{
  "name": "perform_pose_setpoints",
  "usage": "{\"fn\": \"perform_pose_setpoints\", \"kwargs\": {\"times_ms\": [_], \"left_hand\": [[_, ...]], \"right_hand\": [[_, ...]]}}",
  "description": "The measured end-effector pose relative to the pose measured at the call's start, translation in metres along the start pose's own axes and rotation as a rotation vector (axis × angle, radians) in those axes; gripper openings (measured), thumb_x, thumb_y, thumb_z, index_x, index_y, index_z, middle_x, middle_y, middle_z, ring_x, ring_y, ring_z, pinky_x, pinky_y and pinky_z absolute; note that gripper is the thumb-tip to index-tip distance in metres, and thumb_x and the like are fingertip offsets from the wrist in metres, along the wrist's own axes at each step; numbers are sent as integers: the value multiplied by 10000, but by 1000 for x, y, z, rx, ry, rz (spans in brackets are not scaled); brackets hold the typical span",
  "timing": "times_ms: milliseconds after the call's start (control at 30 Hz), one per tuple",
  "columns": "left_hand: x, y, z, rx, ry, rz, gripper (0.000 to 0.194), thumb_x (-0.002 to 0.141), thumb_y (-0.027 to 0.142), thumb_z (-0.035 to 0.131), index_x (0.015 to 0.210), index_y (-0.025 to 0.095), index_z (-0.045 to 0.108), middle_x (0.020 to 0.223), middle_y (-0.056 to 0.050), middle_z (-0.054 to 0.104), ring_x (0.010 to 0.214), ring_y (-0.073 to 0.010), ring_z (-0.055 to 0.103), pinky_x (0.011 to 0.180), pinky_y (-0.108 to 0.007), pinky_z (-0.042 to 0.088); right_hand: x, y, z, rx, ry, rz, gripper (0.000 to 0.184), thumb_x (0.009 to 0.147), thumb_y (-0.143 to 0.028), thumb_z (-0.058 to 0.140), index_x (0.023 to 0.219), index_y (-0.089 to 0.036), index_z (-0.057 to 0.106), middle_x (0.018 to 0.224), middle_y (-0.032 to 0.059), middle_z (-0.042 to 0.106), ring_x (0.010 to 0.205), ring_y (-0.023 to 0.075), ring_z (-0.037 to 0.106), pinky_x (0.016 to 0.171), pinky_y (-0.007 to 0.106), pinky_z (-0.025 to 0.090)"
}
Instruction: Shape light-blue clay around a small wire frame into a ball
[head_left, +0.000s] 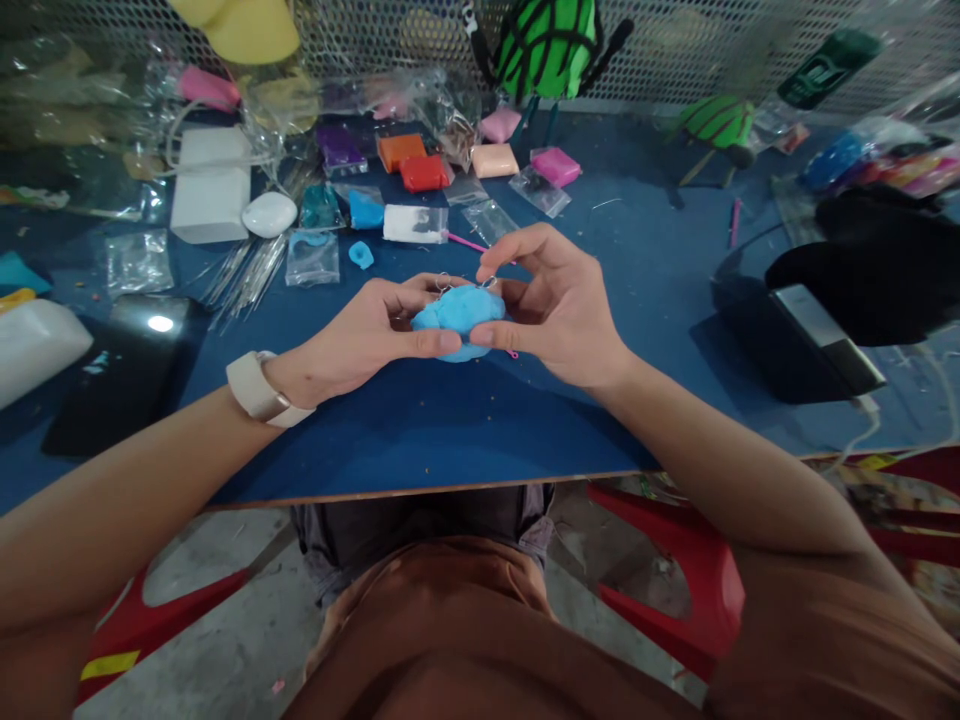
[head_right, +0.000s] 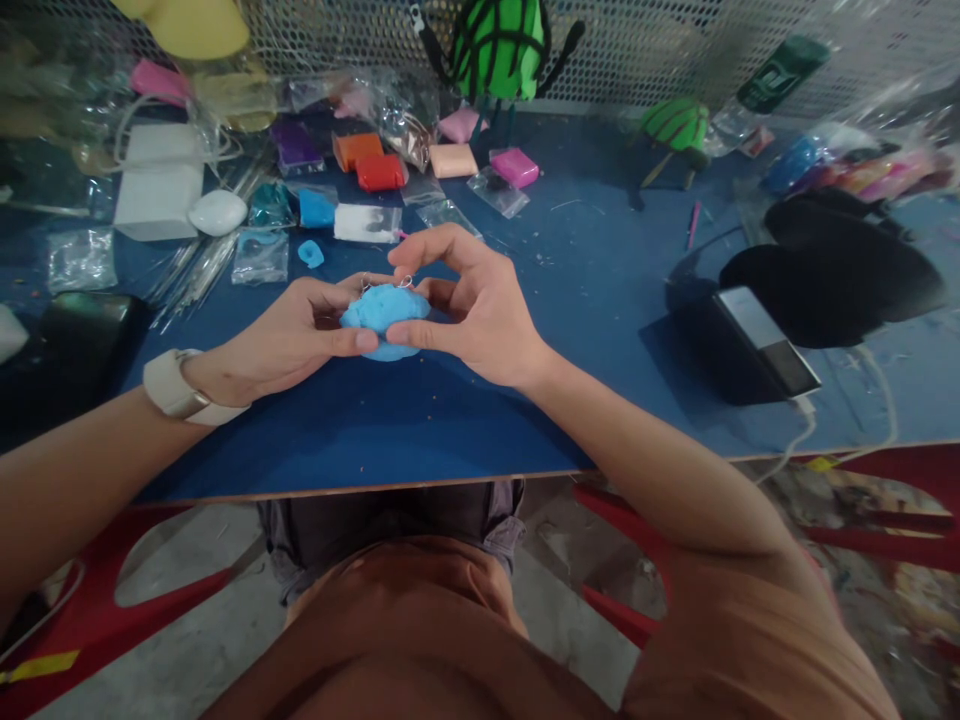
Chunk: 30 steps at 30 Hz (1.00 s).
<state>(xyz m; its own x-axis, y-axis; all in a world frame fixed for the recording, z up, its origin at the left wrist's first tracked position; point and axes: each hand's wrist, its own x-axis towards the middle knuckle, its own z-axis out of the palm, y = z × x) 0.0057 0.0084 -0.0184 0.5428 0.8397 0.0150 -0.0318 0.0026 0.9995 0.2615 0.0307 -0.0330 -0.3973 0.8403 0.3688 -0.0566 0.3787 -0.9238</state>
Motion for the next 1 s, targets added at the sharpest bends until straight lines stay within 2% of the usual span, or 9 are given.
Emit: {"fn": "perform_pose_setpoints", "kwargs": {"times_ms": [100,300,433,600,767,867,1000], "left_hand": [[0,1,1,54,-4,5,323,806,536,1140,828,278,947,1499,-124,836,1572,-425,653,1194,-569,650],[0,3,2,39,3,-8,322,769,510,1165,835,268,965,1543,-155,817,1669,-467,590,1258,-600,611],[1,0,-1,31,-19,-6,300,768,495,1170,871,289,978,1486,-147,836,1689,-451,575,1275,-604,612],[1,-4,-4,19,-30,-11,305,794,493,1157,892,271,973,1587,-145,793,1632,-426,623,1255,-572,629],[2,-3,-5,26,-42,9,342,792,535,1156,877,261,968,1595,-164,791,1607,-439,650,1255,-596,620],[1,-2,-5,53,-58,5,317,825,536,1133,894,270,975,1651,-150,762,1606,-431,646,1238,-587,638],[1,-1,-5,48,-71,7,258,840,498,1127,939,298,995,1589,-143,791,1638,-427,623,1260,-584,634]], "right_hand": [[1,0,-1,-14,8,-2,766,670,-728,1157,1209,-347,769,1309,35,765,1324,338,764,981,525,809],[2,-2,0,19,-77,-32,734,659,-563,1202,1203,-325,769,1353,81,775,1336,370,770,1036,584,787],[2,-1,1,43,-68,-41,742,651,-549,1206,1199,-309,768,1326,73,769,1315,360,777,995,562,790],[2,4,1,46,-59,-57,690,676,-533,1187,1197,-311,793,1319,52,792,1271,327,791,919,505,799],[3,2,1,62,-104,-127,634,709,-436,1183,1220,-294,836,1288,48,821,1256,309,821,982,496,797],[3,1,0,46,-113,-106,650,699,-442,1190,1229,-291,845,1312,53,824,1259,308,829,985,487,805],[3,2,0,57,-106,-103,697,667,-459,1207,1237,-292,840,1337,47,823,1270,299,832,948,455,813]]}}
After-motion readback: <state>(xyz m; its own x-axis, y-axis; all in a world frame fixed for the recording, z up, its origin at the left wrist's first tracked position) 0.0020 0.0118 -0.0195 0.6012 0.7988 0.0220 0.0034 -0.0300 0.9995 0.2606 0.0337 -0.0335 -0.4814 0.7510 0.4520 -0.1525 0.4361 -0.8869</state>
